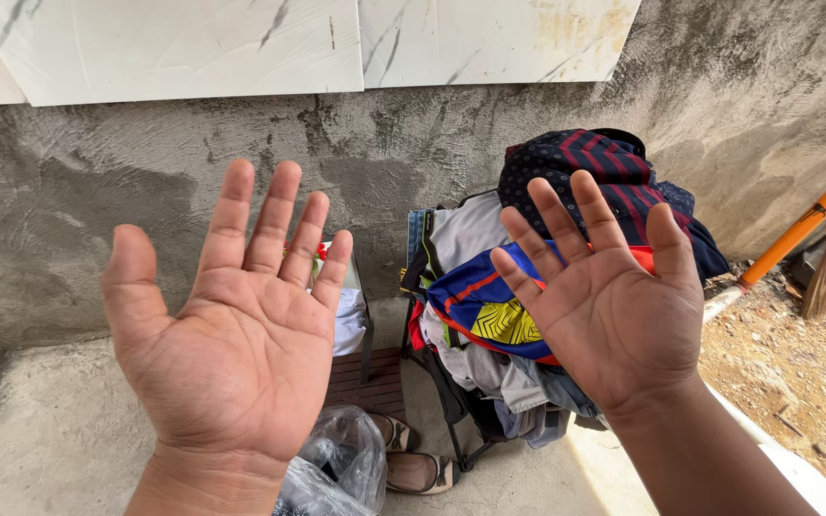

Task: The person picks up clothing items from a pile, smooths them out, folds them, and then places some items into a plastic bag.

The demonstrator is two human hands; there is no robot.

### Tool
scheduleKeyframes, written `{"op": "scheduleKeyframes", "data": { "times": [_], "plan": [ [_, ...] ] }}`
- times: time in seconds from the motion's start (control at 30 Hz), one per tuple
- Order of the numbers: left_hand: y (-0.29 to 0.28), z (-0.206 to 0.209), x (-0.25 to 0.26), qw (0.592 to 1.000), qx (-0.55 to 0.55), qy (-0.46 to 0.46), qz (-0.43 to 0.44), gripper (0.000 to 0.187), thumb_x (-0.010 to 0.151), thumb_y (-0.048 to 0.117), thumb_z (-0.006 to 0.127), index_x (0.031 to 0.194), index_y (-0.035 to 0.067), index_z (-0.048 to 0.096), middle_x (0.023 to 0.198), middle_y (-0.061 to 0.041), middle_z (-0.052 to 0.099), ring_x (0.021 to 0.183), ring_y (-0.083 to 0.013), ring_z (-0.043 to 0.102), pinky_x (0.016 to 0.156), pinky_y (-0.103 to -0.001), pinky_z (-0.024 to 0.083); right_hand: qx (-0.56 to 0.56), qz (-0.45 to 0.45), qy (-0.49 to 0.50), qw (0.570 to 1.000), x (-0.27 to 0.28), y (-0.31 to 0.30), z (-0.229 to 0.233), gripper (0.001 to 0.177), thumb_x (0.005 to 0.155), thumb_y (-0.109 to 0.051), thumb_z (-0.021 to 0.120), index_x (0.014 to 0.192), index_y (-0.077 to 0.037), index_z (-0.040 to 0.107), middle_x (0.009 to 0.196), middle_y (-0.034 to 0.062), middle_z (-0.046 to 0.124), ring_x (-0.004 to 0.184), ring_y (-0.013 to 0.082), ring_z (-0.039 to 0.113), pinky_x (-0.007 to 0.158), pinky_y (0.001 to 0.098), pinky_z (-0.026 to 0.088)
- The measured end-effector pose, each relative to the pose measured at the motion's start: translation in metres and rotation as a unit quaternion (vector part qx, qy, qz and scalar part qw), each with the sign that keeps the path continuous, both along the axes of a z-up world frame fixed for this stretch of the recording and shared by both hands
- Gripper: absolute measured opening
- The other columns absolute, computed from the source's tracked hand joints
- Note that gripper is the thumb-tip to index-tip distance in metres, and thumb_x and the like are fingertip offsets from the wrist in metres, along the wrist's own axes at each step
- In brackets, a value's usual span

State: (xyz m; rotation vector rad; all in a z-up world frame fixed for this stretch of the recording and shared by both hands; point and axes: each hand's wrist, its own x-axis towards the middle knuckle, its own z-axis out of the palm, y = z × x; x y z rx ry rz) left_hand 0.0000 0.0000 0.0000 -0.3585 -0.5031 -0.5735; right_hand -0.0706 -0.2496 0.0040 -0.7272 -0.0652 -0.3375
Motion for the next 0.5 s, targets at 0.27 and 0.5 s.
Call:
{"op": "scheduleKeyframes", "data": {
  "times": [0.27,0.5],
  "plan": [
    [-0.070,-0.018,0.015,0.848,0.505,0.075,0.138,0.058,0.093,0.044,0.048,0.140,0.010,0.053,0.130,-0.009,0.063,0.118,-0.0231,0.060,0.105,-0.042,0.046,-0.197,-0.178,0.255,0.930,0.017,-0.087,-0.056,0.056,0.088,-0.016,0.066,0.142,-0.011,0.053,0.133,0.0111,0.066,0.121,0.0277,0.061,0.102,0.0507,0.049],
    [-0.152,-0.098,0.032,0.708,0.705,-0.021,0.031,0.046,0.090,0.030,0.062,0.133,0.013,0.066,0.109,0.000,0.074,0.096,-0.0124,0.064,0.081,-0.029,0.052,-0.603,-0.264,0.524,0.540,0.040,-0.209,-0.142,0.114,0.073,-0.016,0.095,0.163,-0.009,0.027,0.136,0.0219,0.050,0.118,0.0304,0.055,0.091,0.0345,0.051]
  ]
}}
